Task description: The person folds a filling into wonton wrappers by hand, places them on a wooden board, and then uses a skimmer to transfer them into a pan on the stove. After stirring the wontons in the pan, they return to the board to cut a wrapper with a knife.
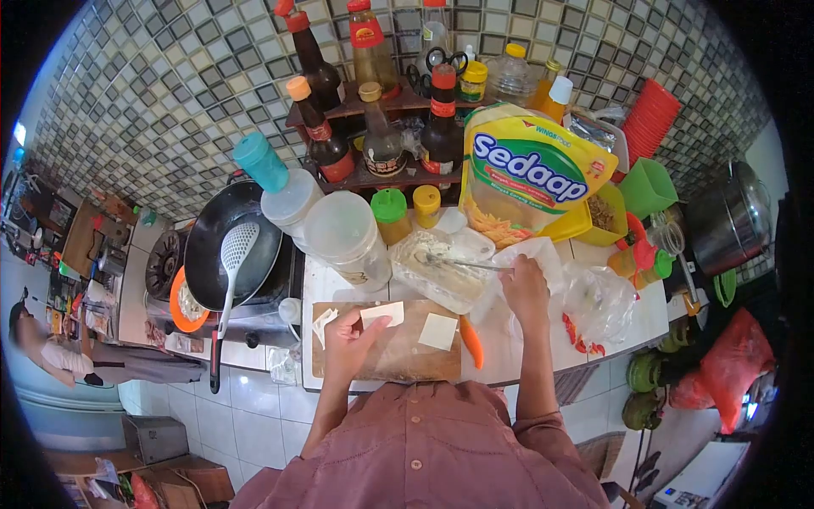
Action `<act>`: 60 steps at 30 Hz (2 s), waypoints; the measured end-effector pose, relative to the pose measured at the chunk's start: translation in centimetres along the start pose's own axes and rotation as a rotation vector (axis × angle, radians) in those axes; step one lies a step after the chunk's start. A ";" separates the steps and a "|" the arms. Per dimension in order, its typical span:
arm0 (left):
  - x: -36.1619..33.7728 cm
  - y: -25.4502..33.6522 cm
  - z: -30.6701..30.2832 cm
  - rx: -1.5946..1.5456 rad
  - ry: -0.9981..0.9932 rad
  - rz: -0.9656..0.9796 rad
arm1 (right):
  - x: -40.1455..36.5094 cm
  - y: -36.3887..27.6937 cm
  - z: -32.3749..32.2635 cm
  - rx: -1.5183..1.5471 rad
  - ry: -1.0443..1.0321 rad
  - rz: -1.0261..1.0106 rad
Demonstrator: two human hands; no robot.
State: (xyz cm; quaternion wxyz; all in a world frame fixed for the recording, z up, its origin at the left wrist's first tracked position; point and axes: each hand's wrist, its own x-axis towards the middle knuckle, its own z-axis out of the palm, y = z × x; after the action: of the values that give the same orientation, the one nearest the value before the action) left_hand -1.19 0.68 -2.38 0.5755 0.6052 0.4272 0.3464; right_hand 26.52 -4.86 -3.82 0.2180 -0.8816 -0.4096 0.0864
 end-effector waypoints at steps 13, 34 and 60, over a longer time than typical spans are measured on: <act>0.8 -0.8 0.6 -0.728 0.037 -0.163 | -0.1 -4.2 1.1 1.045 -0.119 -0.132; 1.1 -0.8 -0.6 -0.820 -0.013 -0.232 | -1.8 -5.5 0.3 0.622 0.118 -0.429; 0.7 0.2 0.3 -0.716 -0.025 -0.231 | 0.1 -1.0 0.5 1.599 -0.105 0.175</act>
State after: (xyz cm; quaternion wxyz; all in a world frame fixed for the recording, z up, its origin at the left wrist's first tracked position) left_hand -0.59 1.17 -2.28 0.7910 0.3178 0.3373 0.3994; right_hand 25.70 -4.06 -3.81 0.7559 -0.4822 -0.1630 0.4116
